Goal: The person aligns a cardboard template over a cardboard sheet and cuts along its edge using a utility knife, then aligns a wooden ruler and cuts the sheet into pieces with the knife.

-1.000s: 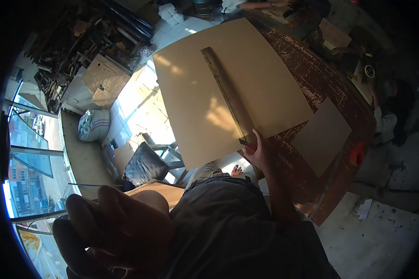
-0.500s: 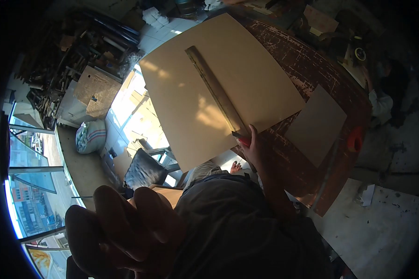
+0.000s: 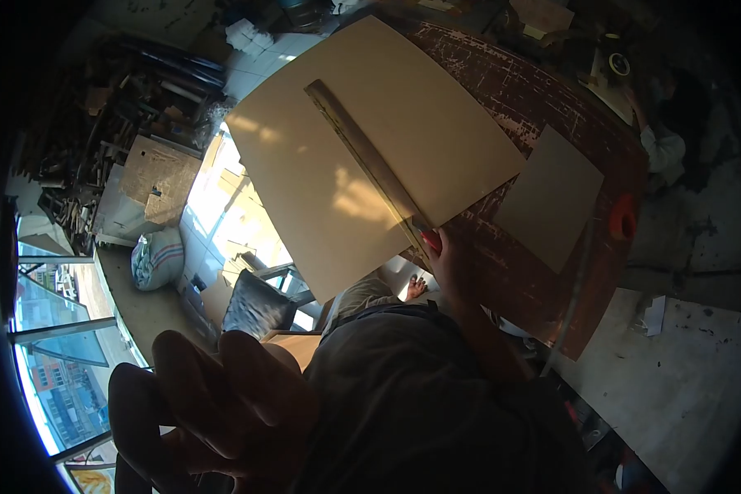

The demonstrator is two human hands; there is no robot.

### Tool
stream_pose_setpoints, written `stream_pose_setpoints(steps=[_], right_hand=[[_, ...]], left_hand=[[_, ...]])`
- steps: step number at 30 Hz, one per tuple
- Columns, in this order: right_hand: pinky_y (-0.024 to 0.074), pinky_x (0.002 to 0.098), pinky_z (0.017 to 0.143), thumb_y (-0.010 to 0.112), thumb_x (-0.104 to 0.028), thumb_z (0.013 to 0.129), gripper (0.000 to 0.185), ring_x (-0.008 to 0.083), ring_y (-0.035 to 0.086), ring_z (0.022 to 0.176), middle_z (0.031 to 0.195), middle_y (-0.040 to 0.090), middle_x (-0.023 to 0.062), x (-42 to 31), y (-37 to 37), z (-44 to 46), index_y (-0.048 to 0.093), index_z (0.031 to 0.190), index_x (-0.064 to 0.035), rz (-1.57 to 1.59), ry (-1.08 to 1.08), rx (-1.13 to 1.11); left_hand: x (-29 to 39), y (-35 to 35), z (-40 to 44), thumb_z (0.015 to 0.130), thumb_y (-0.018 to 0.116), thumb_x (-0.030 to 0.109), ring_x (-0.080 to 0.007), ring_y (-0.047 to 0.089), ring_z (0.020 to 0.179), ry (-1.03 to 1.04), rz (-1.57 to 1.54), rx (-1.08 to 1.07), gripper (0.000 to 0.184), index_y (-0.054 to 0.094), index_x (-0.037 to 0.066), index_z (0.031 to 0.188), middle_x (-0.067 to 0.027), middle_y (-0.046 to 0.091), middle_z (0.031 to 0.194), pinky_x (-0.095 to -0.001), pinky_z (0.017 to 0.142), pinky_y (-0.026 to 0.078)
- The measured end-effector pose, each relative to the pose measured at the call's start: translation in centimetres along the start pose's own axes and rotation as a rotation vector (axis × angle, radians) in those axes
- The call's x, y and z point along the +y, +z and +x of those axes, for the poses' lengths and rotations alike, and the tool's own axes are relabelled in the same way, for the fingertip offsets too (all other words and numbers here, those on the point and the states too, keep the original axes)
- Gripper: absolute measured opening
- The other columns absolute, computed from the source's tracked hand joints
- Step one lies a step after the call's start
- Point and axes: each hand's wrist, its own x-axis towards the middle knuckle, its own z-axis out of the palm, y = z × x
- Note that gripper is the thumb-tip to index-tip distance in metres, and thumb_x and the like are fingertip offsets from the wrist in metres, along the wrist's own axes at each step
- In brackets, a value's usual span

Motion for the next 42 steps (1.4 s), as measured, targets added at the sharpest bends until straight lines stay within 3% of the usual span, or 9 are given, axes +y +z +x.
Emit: stream_pose_setpoints(steps=[1,6,8,11,14,17,19,25,42], right_hand=[[0.0529,0.0436,0.077,0.071,-0.028,0.089,0.032,0.039,0.066,0.09,0.093,0.068,0.0188,-0.6,-0.8,0.0,0.065,0.11,-0.0046,-0.049,0.023,-0.026],[0.0509,0.0447,0.084,0.073,-0.021,0.084,0.029,0.0362,0.064,0.096,0.1,0.065,0.016,0.1,-0.3,-1.3,0.066,0.107,-0.006,-0.076,0.096,-0.04],[0.0508,0.0441,0.083,0.074,-0.02,0.082,0.029,0.0347,0.063,0.098,0.105,0.063,0.0141,0.2,-0.4,-1.7,0.066,0.106,-0.0063,-0.053,-0.008,0.101],[0.05,0.0441,0.084,0.076,-0.019,0.083,0.032,0.0372,0.061,0.103,0.112,0.06,0.0174,0.4,-0.1,-2.5,0.065,0.11,-0.0061,-0.037,0.077,0.089],[0.047,0.0472,0.09,0.079,-0.027,0.079,0.048,0.0357,0.058,0.109,0.118,0.057,0.0145,-0.5,-0.5,-2.9,0.061,0.121,-0.0115,-0.119,0.137,0.007],[0.0478,0.0488,0.086,0.083,-0.035,0.075,0.058,0.0393,0.058,0.103,0.118,0.056,0.0173,-1.3,-0.5,-3.1,0.059,0.124,-0.0127,-0.216,0.124,-0.033],[0.0476,0.0488,0.085,0.083,-0.037,0.074,0.061,0.0391,0.058,0.103,0.117,0.056,0.0171,-1.4,-0.2,-3.1,0.059,0.124,-0.0132,-0.234,0.114,-0.019],[0.0463,0.0487,0.085,0.085,-0.037,0.072,0.064,0.0377,0.058,0.103,0.114,0.057,0.0154,-0.2,0.6,-2.9,0.059,0.125,-0.0119,-0.186,0.073,0.005],[0.0488,0.0476,0.089,0.084,-0.026,0.073,0.059,0.0385,0.057,0.106,0.113,0.056,0.018,-2.2,1.7,-1.6,0.058,0.122,-0.0074,0.022,0.158,-0.045]], left_hand=[[-0.2,0.1,0.0,0.084,0.072,0.04,-0.023,0.044,0.104,-0.001,0.011,0.092,0.019,0.072,0.041,0.103,0.0047,0.051,0.113,-0.0413,0.081,0.043],[-3.6,-6.3,0.2,0.086,0.07,0.045,-0.0198,0.044,0.108,0.184,0.12,-0.302,0.029,0.068,0.043,0.115,-0.0001,0.05,0.117,-0.0474,0.089,0.043],[-9.4,-7.3,0.7,0.088,0.072,0.044,-0.02,0.048,0.088,0.399,0.244,-0.106,0.022,0.066,0.028,0.102,0.0001,0.057,0.104,-0.0315,0.072,0.041],[-15.4,-16.7,2.2,0.088,0.074,0.029,-0.0262,0.057,0.103,-0.003,0.854,-0.407,0.036,0.06,0.006,0.112,-0.0151,0.058,0.112,-0.0349,0.083,0.046],[-24.7,-25.6,1.4,0.092,0.069,0.022,-0.0271,0.06,0.112,-0.478,1.043,-0.092,0.032,0.062,0.005,0.118,-0.0125,0.064,0.114,-0.0395,0.093,0.048],[-32.5,-35.3,-0.6,0.093,0.067,0.032,-0.0383,0.056,0.115,-0.513,1.236,-0.035,0.044,0.06,0.003,0.125,-0.0197,0.062,0.121,-0.0464,0.1,0.045],[-36.8,-40.2,-1.6,0.093,0.065,0.042,-0.0426,0.042,0.135,-0.378,1.388,-0.097,0.068,0.044,0.0,0.142,-0.0252,0.049,0.141,-0.0517,0.112,0.033],[-40.4,-41.3,0.8,0.094,0.057,0.052,-0.0389,0.01,0.151,-0.603,1.634,-0.123,0.089,0.018,0.001,0.155,-0.0222,0.019,0.161,-0.0522,0.121,0.01],[-40.9,-41.8,0.4,0.102,0.039,0.052,-0.0345,0.008,0.152,-0.626,1.784,-0.237,0.069,0.024,0.014,0.157,-0.0133,0.016,0.164,-0.0527,0.121,0.008]])
